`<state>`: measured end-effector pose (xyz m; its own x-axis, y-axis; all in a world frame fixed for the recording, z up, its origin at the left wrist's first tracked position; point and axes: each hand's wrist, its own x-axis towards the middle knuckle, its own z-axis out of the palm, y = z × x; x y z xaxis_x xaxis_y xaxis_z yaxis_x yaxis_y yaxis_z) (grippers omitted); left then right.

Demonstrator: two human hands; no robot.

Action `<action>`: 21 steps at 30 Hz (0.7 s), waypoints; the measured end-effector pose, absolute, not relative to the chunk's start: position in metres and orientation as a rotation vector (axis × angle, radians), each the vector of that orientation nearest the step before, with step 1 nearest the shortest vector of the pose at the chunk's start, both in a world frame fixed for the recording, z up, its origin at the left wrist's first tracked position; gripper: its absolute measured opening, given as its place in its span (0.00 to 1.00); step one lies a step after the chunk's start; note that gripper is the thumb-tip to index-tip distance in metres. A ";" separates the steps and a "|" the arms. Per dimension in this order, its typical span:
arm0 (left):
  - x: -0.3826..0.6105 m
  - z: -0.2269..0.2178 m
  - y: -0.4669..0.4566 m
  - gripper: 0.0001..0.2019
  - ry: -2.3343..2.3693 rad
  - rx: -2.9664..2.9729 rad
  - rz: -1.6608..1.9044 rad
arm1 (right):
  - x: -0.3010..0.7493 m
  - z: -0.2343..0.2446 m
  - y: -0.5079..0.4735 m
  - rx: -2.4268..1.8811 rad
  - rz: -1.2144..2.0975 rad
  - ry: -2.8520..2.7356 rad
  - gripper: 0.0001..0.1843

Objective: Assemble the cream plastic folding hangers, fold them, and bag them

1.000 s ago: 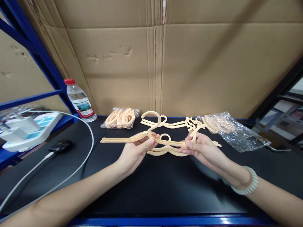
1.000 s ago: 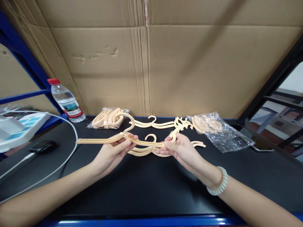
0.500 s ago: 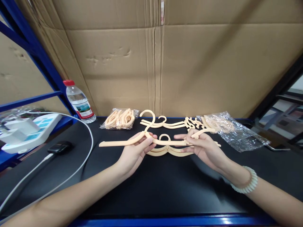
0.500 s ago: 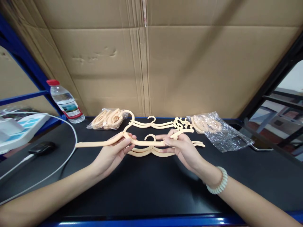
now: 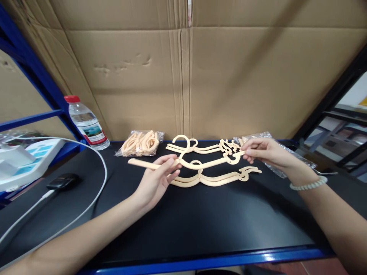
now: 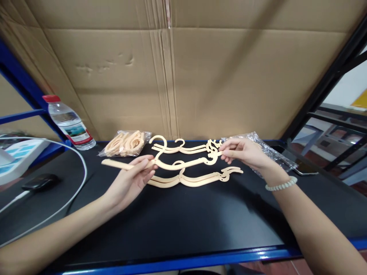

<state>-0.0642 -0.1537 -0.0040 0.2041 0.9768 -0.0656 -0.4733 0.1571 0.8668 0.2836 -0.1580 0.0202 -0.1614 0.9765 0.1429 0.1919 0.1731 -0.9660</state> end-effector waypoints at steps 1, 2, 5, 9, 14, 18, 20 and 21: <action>-0.067 -0.002 -0.151 0.12 0.767 0.840 1.221 | 0.289 0.022 -0.158 -1.165 1.062 -1.513 0.15; -0.069 -0.001 -0.149 0.12 0.768 0.860 1.246 | 0.296 0.024 -0.158 -1.165 1.048 -1.476 0.15; -0.078 0.001 -0.140 0.11 0.757 1.034 1.248 | 0.314 0.027 -0.159 -1.178 1.036 -1.355 0.15; -0.089 0.003 -0.128 0.11 0.826 1.464 1.140 | 0.331 0.025 -0.157 -1.191 1.034 -1.280 0.17; -0.100 0.010 -0.120 0.06 0.797 2.373 0.926 | 0.338 0.021 -0.153 -1.255 1.078 -1.329 0.17; -0.108 0.023 -0.122 0.03 0.621 2.700 0.753 | 0.343 0.021 -0.154 -1.301 1.142 -1.506 0.14; -0.112 0.028 -0.123 0.03 0.586 2.706 0.647 | 0.344 0.022 -0.155 -1.309 1.189 -1.643 0.14; -0.113 0.029 -0.123 0.04 0.574 2.703 0.597 | 0.344 0.023 -0.156 -1.318 1.209 -1.722 0.13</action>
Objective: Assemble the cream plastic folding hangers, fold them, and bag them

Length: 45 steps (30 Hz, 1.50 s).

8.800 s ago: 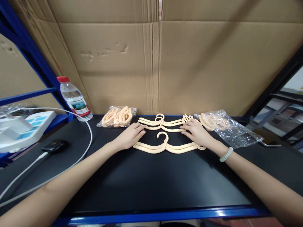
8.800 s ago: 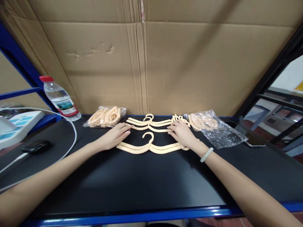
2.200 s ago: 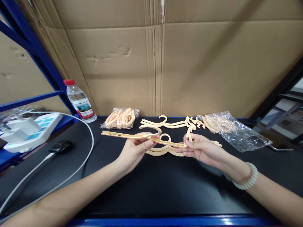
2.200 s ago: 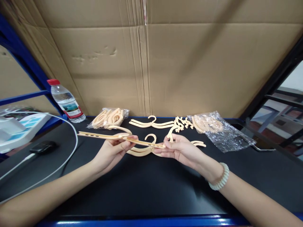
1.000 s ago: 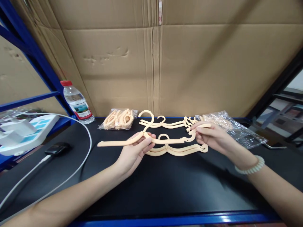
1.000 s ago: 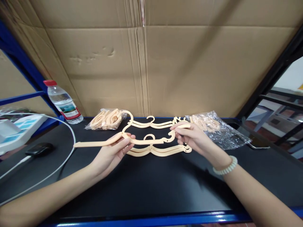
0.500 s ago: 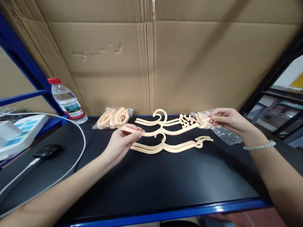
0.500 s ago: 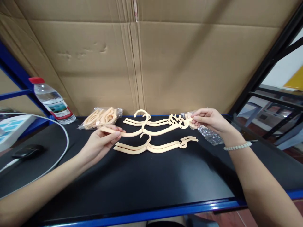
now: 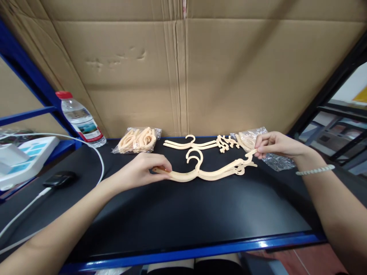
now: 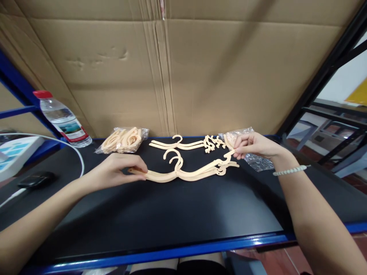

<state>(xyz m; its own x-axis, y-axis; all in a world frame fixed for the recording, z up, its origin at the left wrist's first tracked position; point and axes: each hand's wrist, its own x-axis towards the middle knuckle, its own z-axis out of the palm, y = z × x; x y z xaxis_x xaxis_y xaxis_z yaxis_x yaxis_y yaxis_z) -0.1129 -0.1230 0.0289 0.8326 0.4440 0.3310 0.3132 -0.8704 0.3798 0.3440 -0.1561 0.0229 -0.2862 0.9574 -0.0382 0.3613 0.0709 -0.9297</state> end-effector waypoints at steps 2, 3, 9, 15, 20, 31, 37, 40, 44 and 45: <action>-0.114 0.029 -0.123 0.03 0.554 2.716 0.509 | 0.342 0.025 -0.157 -1.351 1.239 -1.883 0.13; -0.114 0.028 -0.124 0.03 0.542 2.736 0.467 | 0.341 0.025 -0.157 -1.377 1.247 -1.953 0.12; -0.106 0.018 -0.128 0.04 0.524 2.868 0.341 | 0.335 0.024 -0.155 -1.525 1.152 -2.242 0.11; -0.103 0.012 -0.129 0.04 0.567 2.939 0.258 | 0.332 0.024 -0.154 -1.587 1.124 -2.297 0.11; -0.102 0.010 -0.131 0.03 0.582 2.981 0.203 | 0.331 0.021 -0.154 -1.625 1.088 -2.368 0.09; -0.101 0.010 -0.133 0.04 0.579 3.090 0.219 | 0.327 0.013 -0.152 -1.661 0.910 -2.390 0.04; -0.098 0.011 -0.140 0.06 0.598 3.140 0.310 | 0.321 0.016 -0.154 -1.681 0.882 -2.370 0.05; -0.091 0.007 -0.146 0.08 0.628 3.121 0.418 | 0.316 0.019 -0.156 -1.715 0.852 -2.355 0.06; -0.078 -0.005 -0.153 0.14 0.674 2.920 0.578 | 0.309 0.020 -0.156 -1.711 0.778 -2.334 0.08; -0.076 -0.010 -0.153 0.16 0.689 2.862 0.606 | 0.307 0.020 -0.157 -1.703 0.761 -2.328 0.10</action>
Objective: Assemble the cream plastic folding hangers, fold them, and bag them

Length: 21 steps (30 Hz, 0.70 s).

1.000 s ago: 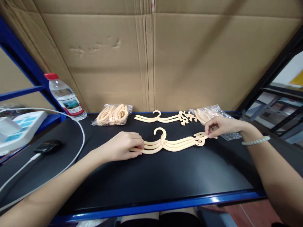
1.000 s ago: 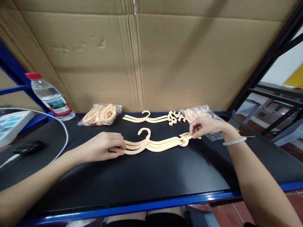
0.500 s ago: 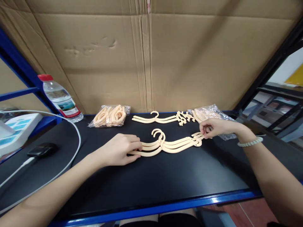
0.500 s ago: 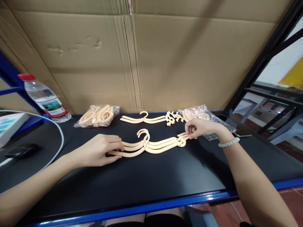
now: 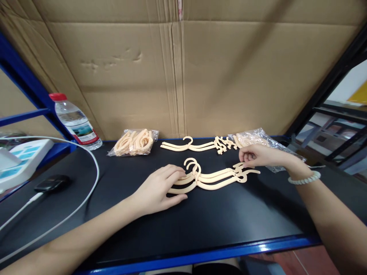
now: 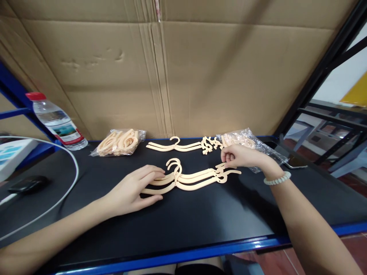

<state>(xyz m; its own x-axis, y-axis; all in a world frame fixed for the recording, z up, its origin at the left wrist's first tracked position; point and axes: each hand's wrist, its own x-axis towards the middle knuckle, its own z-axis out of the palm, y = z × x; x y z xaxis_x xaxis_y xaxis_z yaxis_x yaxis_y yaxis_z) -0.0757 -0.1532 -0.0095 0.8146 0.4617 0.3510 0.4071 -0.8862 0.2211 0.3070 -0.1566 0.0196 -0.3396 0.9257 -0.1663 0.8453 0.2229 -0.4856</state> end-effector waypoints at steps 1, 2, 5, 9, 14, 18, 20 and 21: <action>-0.074 -0.014 -0.153 0.17 0.710 2.817 0.617 | 0.305 0.020 -0.157 -1.697 0.748 -2.323 0.12; -0.072 -0.017 -0.153 0.18 0.732 2.788 0.620 | 0.303 0.020 -0.158 -1.693 0.736 -2.324 0.14; -0.071 -0.025 -0.151 0.17 0.787 2.764 0.593 | 0.294 0.019 -0.161 -1.690 0.694 -2.370 0.19; -0.071 -0.026 -0.149 0.14 0.794 2.754 0.585 | 0.274 0.014 -0.166 -1.529 0.645 -2.512 0.33; -0.070 -0.025 -0.149 0.12 0.800 2.773 0.591 | 0.253 0.006 -0.169 -1.430 0.641 -2.643 0.37; -0.068 -0.027 -0.146 0.12 0.821 2.786 0.581 | 0.252 0.006 -0.166 -1.424 0.602 -2.629 0.23; -0.067 -0.029 -0.143 0.12 0.822 2.795 0.592 | 0.254 0.006 -0.164 -1.397 0.571 -2.619 0.20; -0.067 -0.030 -0.141 0.12 0.822 2.799 0.600 | 0.255 0.006 -0.162 -1.388 0.563 -2.613 0.20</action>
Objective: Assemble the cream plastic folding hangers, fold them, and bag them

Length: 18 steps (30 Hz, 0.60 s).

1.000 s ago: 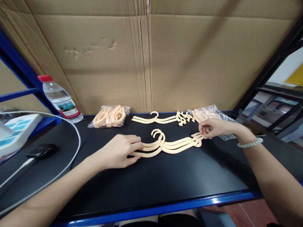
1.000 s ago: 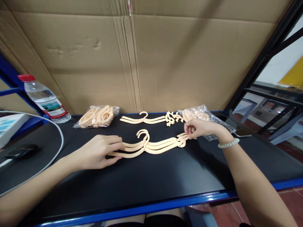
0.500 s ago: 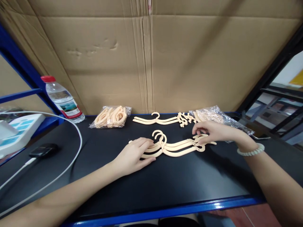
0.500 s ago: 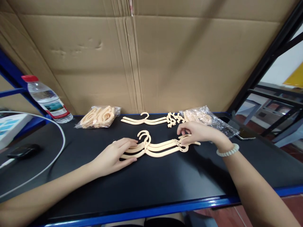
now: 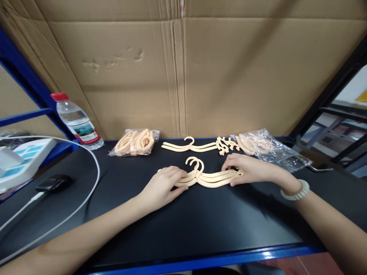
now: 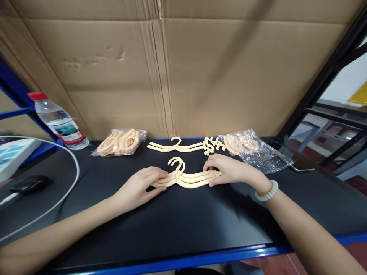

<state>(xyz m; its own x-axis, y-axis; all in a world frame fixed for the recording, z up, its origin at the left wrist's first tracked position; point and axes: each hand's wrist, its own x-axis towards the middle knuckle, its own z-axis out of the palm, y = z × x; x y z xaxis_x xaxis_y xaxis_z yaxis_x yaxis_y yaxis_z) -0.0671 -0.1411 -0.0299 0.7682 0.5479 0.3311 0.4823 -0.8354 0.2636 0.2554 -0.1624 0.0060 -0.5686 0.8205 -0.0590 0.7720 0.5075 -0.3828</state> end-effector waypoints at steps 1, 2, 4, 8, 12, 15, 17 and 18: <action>-0.067 -0.031 -0.139 0.13 0.823 2.800 0.608 | 0.256 0.006 -0.161 -1.383 0.561 -2.607 0.20; -0.067 -0.032 -0.138 0.13 0.829 2.799 0.614 | 0.257 0.006 -0.161 -1.381 0.563 -2.601 0.20; -0.069 -0.033 -0.135 0.13 0.849 2.797 0.632 | 0.257 0.006 -0.159 -1.378 0.563 -2.592 0.20; -0.072 -0.035 -0.131 0.13 0.883 2.803 0.683 | 0.258 0.005 -0.159 -1.396 0.533 -2.554 0.20; -0.076 -0.038 -0.129 0.12 0.862 2.824 0.750 | 0.259 0.003 -0.158 -1.405 0.528 -2.534 0.19; -0.078 -0.041 -0.130 0.12 0.862 2.835 0.750 | 0.260 0.001 -0.157 -1.396 0.523 -2.530 0.20; -0.079 -0.041 -0.131 0.13 0.877 2.832 0.730 | 0.260 0.000 -0.156 -1.384 0.526 -2.524 0.21; -0.080 -0.041 -0.131 0.13 0.884 2.827 0.718 | 0.261 -0.001 -0.156 -1.378 0.527 -2.520 0.22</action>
